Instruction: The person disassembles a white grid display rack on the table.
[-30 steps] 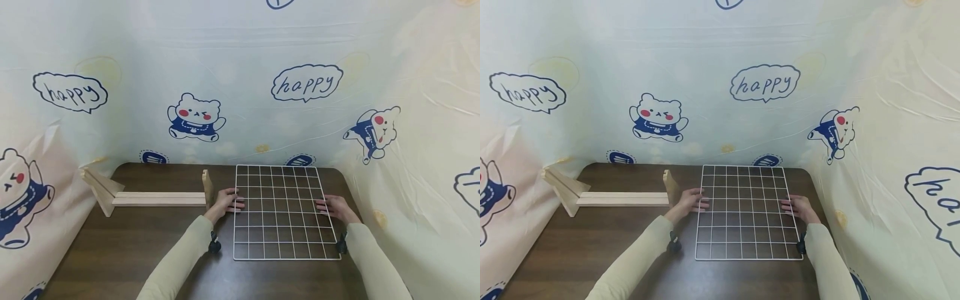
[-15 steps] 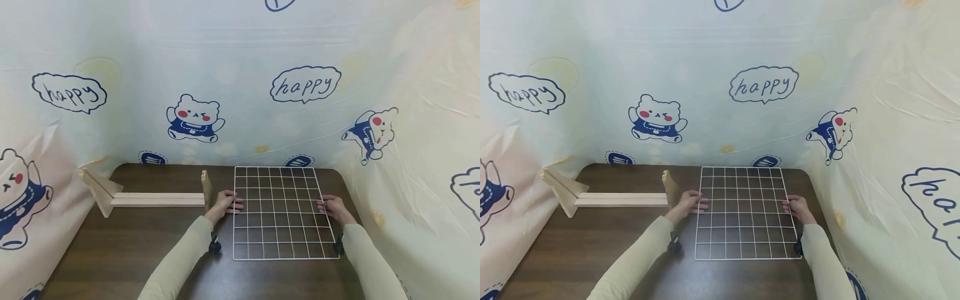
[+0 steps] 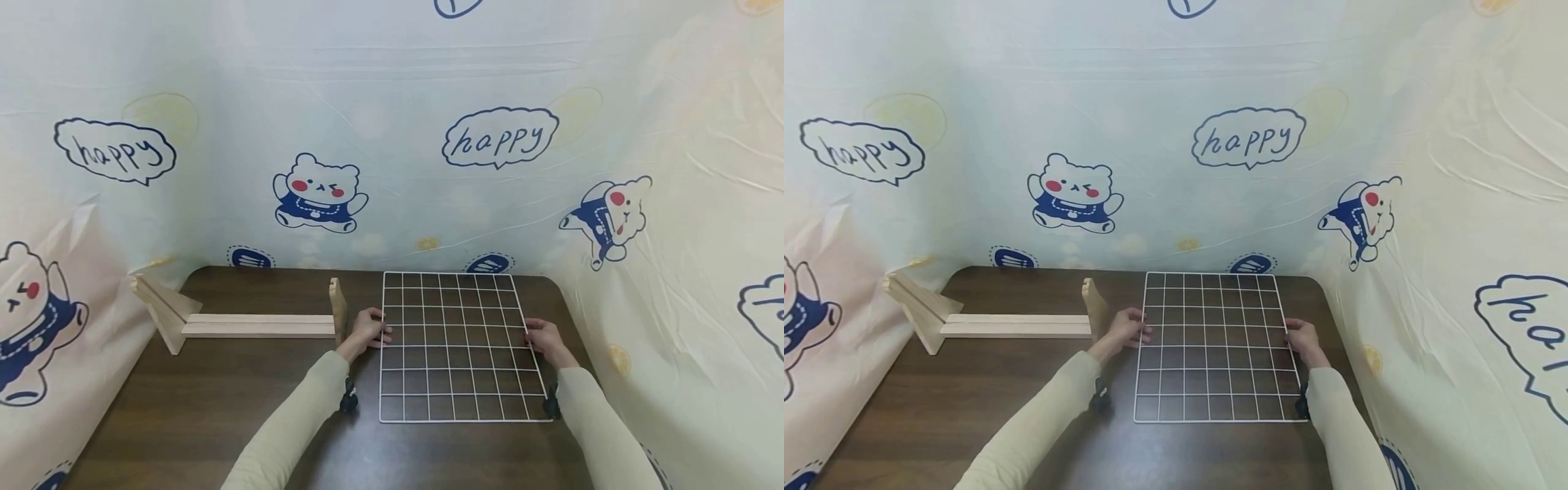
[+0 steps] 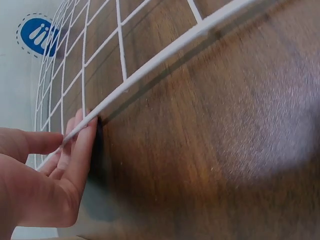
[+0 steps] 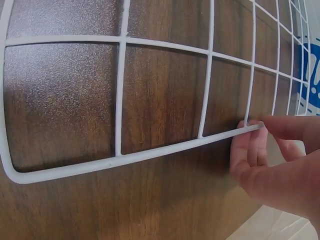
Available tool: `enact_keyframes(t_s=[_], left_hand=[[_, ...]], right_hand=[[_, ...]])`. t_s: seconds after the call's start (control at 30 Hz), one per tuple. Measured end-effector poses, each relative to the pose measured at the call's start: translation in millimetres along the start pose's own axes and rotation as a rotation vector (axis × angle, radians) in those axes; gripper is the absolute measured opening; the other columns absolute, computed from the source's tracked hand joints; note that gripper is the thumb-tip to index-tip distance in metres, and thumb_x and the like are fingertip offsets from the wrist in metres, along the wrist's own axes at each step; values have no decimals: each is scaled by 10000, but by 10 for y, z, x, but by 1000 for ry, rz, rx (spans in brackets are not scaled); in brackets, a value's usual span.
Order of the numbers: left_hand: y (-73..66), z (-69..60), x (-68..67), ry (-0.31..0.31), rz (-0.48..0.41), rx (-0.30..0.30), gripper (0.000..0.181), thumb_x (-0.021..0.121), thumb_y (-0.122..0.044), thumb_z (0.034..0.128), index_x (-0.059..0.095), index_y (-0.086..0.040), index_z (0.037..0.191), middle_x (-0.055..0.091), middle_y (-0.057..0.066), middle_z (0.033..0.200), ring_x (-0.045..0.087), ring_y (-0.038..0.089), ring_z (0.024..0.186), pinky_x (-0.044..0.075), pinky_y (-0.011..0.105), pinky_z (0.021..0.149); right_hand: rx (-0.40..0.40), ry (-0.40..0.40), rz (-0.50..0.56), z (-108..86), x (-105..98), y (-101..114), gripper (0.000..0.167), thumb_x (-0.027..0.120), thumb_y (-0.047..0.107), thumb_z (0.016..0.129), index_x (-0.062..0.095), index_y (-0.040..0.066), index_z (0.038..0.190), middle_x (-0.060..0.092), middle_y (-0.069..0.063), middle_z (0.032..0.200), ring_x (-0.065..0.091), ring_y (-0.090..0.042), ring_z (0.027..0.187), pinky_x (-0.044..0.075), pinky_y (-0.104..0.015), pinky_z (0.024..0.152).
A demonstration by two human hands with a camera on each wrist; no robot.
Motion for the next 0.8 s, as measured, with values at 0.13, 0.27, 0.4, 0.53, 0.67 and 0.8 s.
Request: enact_keyframes(t_s=[0.13,0.27,0.4,0.53,0.67,0.8], left_hand=[[-59,-37,-25,-29,106,26,362,525,54,917,511,46,1279,689,228,881,693,377,734,592,391,534],[-81,-25,-30,-46,159,68,372,545,68,897,524,50,1268,663,241,841,665,355,663,579,358,483],[-108,-25,-29,-77,199,89,393,569,84,856,541,48,1246,616,211,769,624,250,580,572,341,460],[-154,-45,-16,-100,291,111,397,593,56,857,551,33,1251,569,156,753,622,239,577,570,320,461],[-161,-40,-24,-132,365,113,397,622,34,858,562,12,1249,556,140,797,651,262,598,567,302,461],[-163,-29,-26,-146,374,128,405,622,56,839,563,30,1239,571,200,872,654,270,553,558,296,438]], right_hand=[[-19,-35,-63,26,-10,-19,462,493,-89,869,442,-147,1325,514,-325,1170,589,-197,821,536,-275,678],[-45,-59,-114,35,-31,-15,460,522,-74,858,468,-143,1309,501,-337,1238,597,-225,853,531,-248,659],[-108,-106,-194,35,-81,35,425,512,-71,830,530,-137,1250,647,-226,922,570,-113,650,474,-194,550],[-213,-171,-358,3,-117,131,395,496,-63,799,596,-113,1178,647,-106,702,521,-115,590,436,-258,578],[-301,-192,-476,-46,-94,226,388,487,-54,780,615,-108,1142,650,-168,740,543,-252,663,453,-408,675],[-336,-190,-510,-72,-74,274,391,474,-54,779,614,-113,1139,668,-222,832,559,-346,738,455,-490,732]])
Point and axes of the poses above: each hand's wrist, its own z-axis towards the middle knuckle, its own x-axis out of the palm, y = z × x, the point moved 9 cm from there along z, towards the middle knuckle
